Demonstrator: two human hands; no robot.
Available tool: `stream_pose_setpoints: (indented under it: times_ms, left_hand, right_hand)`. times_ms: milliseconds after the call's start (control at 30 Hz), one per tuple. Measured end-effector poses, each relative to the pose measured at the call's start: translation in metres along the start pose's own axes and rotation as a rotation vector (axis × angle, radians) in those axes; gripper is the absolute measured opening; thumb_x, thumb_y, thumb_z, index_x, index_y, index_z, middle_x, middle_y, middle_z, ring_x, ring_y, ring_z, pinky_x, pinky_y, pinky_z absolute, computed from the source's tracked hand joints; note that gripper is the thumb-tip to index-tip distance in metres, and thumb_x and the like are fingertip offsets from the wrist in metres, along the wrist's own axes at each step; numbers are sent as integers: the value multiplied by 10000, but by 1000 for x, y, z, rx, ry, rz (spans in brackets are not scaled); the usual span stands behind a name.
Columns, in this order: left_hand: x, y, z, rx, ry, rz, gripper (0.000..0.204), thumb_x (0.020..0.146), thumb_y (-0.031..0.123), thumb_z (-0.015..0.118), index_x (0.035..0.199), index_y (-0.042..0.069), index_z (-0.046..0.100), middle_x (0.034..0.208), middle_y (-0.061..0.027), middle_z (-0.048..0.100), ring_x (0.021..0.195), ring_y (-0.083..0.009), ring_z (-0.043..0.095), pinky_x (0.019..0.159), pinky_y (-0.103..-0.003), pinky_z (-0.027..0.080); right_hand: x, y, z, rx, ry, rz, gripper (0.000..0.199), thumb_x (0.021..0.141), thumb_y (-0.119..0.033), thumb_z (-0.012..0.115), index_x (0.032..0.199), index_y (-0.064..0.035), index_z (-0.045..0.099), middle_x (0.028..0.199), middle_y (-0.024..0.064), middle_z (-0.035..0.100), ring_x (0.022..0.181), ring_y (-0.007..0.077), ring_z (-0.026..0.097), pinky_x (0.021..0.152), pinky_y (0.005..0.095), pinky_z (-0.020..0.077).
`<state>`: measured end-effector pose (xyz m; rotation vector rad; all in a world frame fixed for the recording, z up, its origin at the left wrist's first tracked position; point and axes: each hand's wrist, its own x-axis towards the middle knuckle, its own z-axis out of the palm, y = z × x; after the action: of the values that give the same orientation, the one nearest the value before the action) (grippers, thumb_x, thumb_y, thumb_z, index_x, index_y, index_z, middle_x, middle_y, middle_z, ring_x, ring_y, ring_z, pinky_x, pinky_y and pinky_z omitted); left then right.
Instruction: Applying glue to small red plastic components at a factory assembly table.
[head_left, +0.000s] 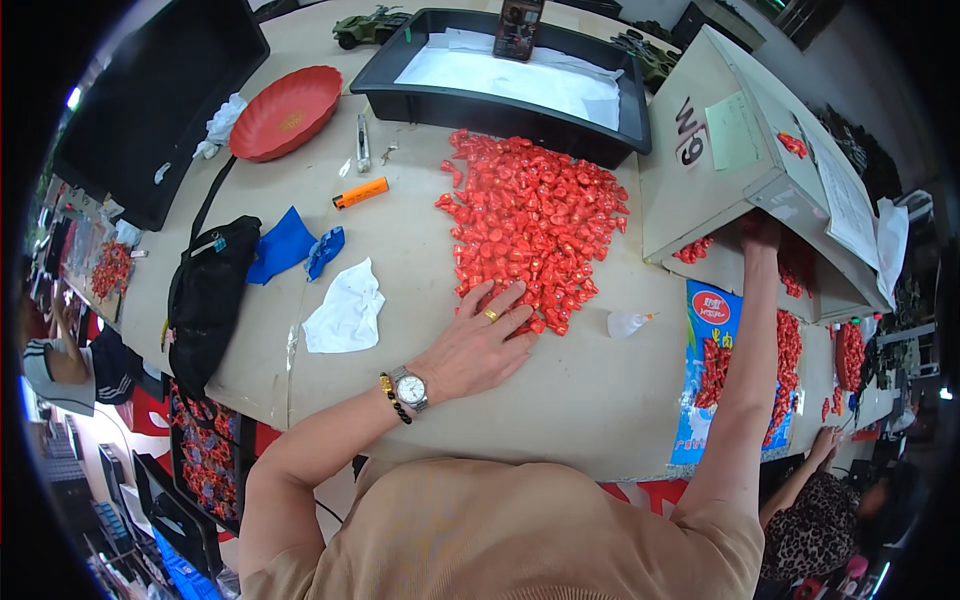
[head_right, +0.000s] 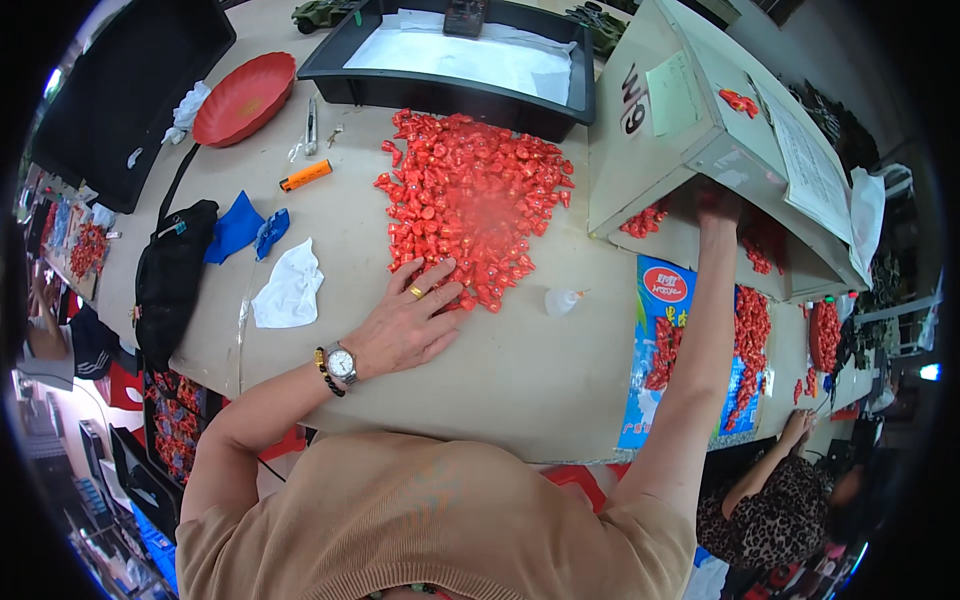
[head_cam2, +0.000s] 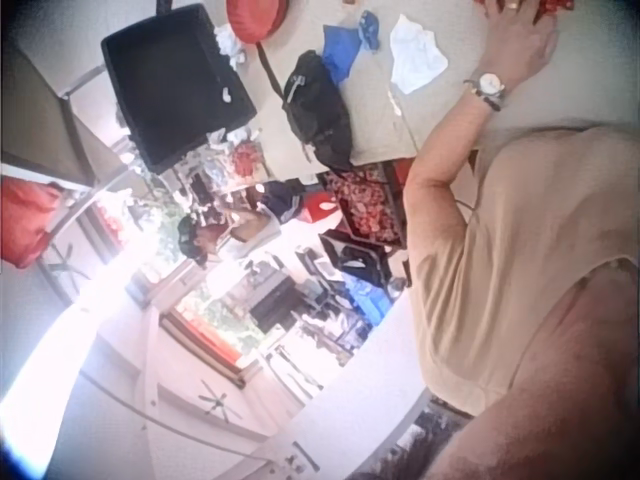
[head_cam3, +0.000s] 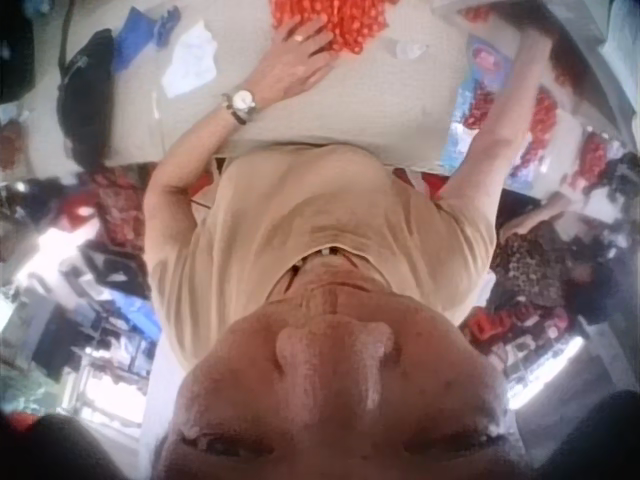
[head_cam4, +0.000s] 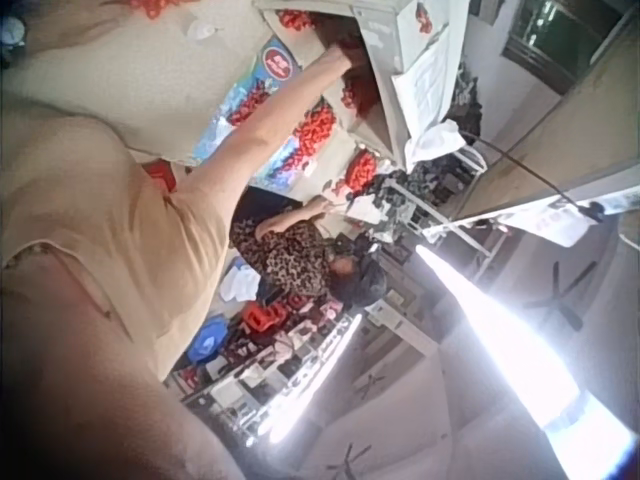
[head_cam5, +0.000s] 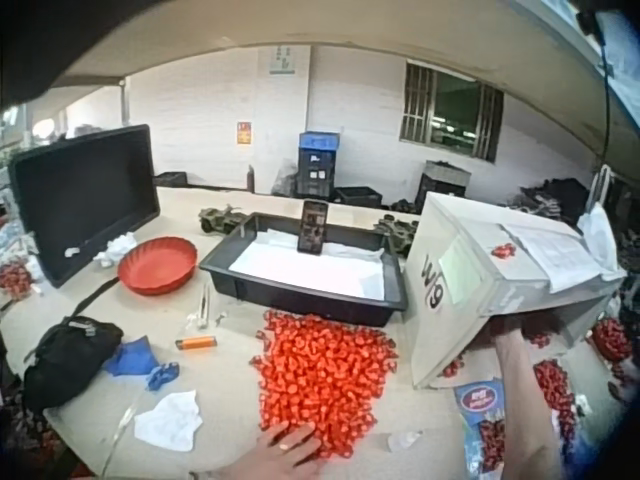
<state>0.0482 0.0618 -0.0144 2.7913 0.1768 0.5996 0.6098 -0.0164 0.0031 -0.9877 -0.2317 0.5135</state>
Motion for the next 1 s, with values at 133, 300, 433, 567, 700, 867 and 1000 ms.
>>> stream_pose_setpoints:
  times_ms: [133, 300, 433, 567, 700, 867, 1000]
  left_hand:
    - [-4, 0, -1, 4, -13, -15, 238, 783, 177, 661, 1007, 106, 626, 1189, -103, 517, 1281, -319, 370, 1042, -529, 267]
    - [-2, 0, 1, -3, -17, -8, 257, 783, 173, 655, 1030, 105, 626, 1191, -105, 513, 1276, -320, 372, 1045, -529, 262]
    - [-2, 1, 3, -9, 3, 6, 271, 776, 163, 661, 1037, 99, 626, 1186, -105, 516, 1270, -319, 378, 1049, -527, 256]
    - [-6, 1, 3, -31, 17, -15, 277, 767, 151, 668, 1035, 94, 626, 1178, -102, 521, 1264, -321, 385, 1051, -525, 251]
    - [-4, 1, 6, -42, 43, -2, 266, 757, 127, 671, 1017, 90, 631, 1176, -102, 527, 1265, -323, 384, 1044, -523, 255]
    - [-6, -6, 3, 39, 142, -79, 198, 740, 66, 662, 937, 89, 656, 1140, -102, 568, 1241, -334, 419, 1030, -514, 275]
    - [-8, -12, 8, 48, 246, -135, 167, 733, 64, 682, 895, 103, 676, 1067, -97, 616, 1209, -339, 462, 1009, -494, 306]
  right_hand:
    - [-66, -12, 3, 99, 129, 82, 155, 901, -211, 538, 838, -71, 558, 694, 46, 533, 556, 168, 480, 448, 260, 355]
    - [-172, -32, 9, 238, -171, 196, 140, 945, -197, 492, 938, -59, 515, 807, 59, 500, 659, 157, 477, 454, 248, 359]
    - [-265, -28, 42, 171, -222, 248, 163, 964, -226, 462, 982, -72, 510, 799, 41, 498, 650, 130, 472, 431, 222, 361]
    - [-346, 10, 90, 26, -263, 372, 164, 959, -260, 478, 1001, -104, 508, 744, 19, 507, 562, 107, 487, 403, 219, 370]
    - [-389, 59, 118, -184, -388, 476, 131, 945, -247, 501, 956, -117, 509, 717, 27, 550, 531, 102, 521, 409, 229, 381]
    - [-400, 108, 139, -663, -661, 270, 81, 894, -162, 564, 920, -104, 514, 716, 56, 562, 554, 149, 544, 491, 260, 431]
    - [-407, 123, 140, -1225, -995, -551, 147, 782, -129, 643, 871, -88, 533, 754, 48, 529, 654, 188, 540, 545, 302, 461]
